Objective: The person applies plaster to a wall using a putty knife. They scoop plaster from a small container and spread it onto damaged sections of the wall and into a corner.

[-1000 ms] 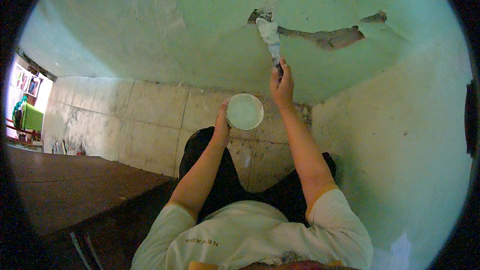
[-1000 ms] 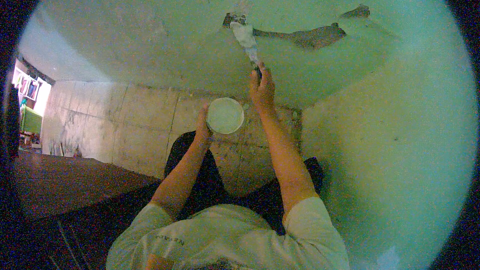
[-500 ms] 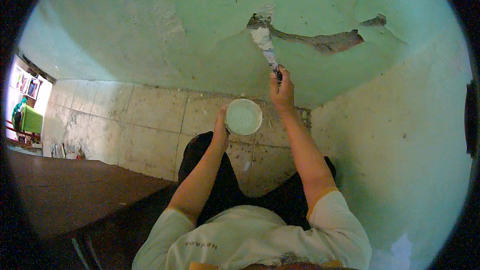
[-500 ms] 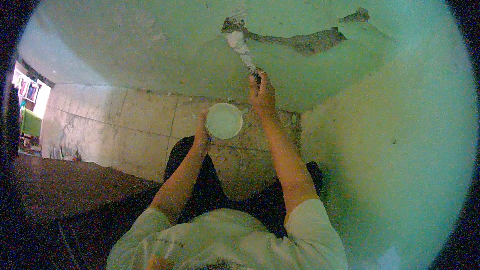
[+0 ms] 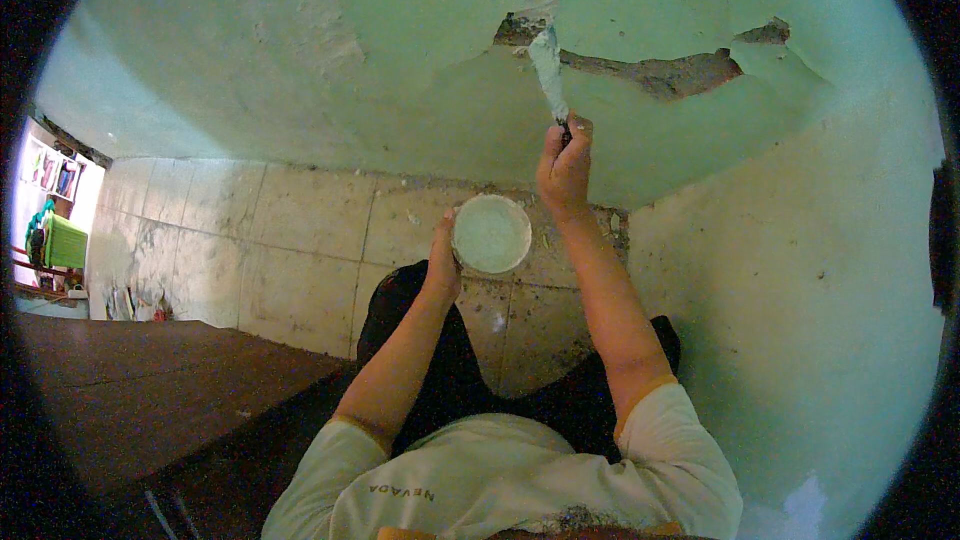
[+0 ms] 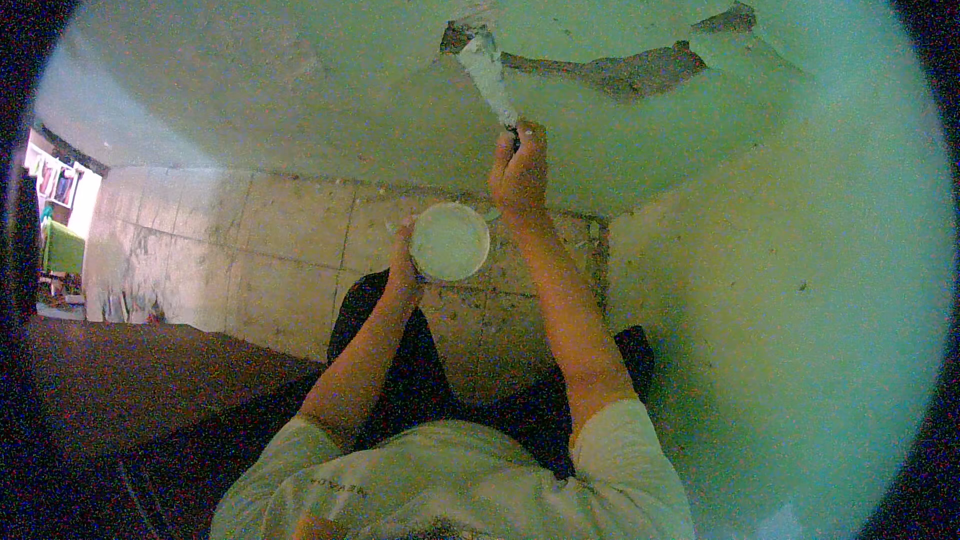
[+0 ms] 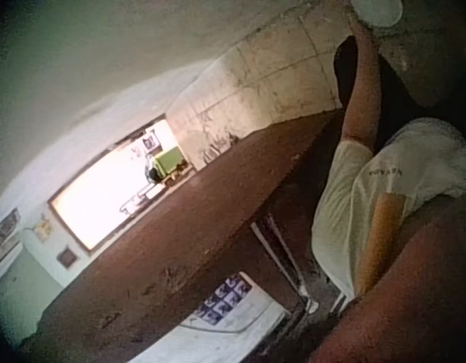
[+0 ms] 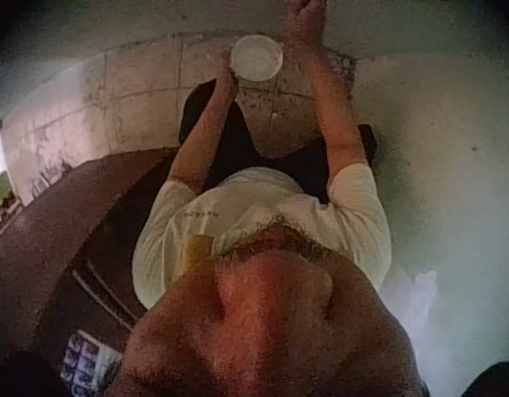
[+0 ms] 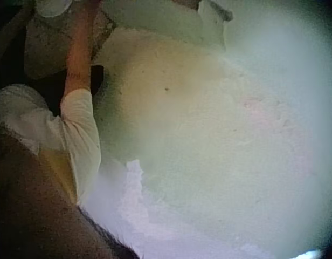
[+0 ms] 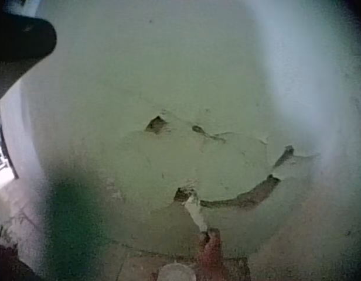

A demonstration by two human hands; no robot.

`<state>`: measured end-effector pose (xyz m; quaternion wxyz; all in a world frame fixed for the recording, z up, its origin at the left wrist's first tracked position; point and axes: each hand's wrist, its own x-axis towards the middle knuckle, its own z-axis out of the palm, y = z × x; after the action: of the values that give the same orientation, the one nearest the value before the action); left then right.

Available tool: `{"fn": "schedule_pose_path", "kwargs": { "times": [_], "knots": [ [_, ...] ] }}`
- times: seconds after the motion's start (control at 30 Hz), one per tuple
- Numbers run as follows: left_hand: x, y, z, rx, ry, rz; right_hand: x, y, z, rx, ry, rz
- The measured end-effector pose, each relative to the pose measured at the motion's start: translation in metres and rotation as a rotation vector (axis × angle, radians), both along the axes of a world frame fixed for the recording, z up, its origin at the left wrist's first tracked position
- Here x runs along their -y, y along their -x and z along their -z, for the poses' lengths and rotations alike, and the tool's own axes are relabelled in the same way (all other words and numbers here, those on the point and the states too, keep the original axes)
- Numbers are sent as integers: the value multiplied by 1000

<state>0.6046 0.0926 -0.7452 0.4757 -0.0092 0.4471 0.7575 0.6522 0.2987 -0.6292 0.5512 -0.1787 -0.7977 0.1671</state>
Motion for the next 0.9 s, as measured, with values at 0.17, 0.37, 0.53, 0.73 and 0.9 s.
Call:
{"fn": "schedule_pose_path", "kwargs": {
  "times": [0.17, 0.37, 0.53, 0.73, 0.9],
  "knots": [
    [1, -7, -16, -3, 25, 1, -7, 11, -7, 43, -218, 48],
    [3, -14, -38, -8, 79, -38, -4, 22, -18, 59, -228, 118],
    [3, -15, -29, -22, 69, -30, -3, 18, -16, 87, -224, 155],
    [5, -14, -28, 4, 22, 17, -2, -6, 6, 190, -129, 194],
    [3, -10, -18, 0, 45, -19, 1, -28, 14, 180, -132, 179]
  ]
}}
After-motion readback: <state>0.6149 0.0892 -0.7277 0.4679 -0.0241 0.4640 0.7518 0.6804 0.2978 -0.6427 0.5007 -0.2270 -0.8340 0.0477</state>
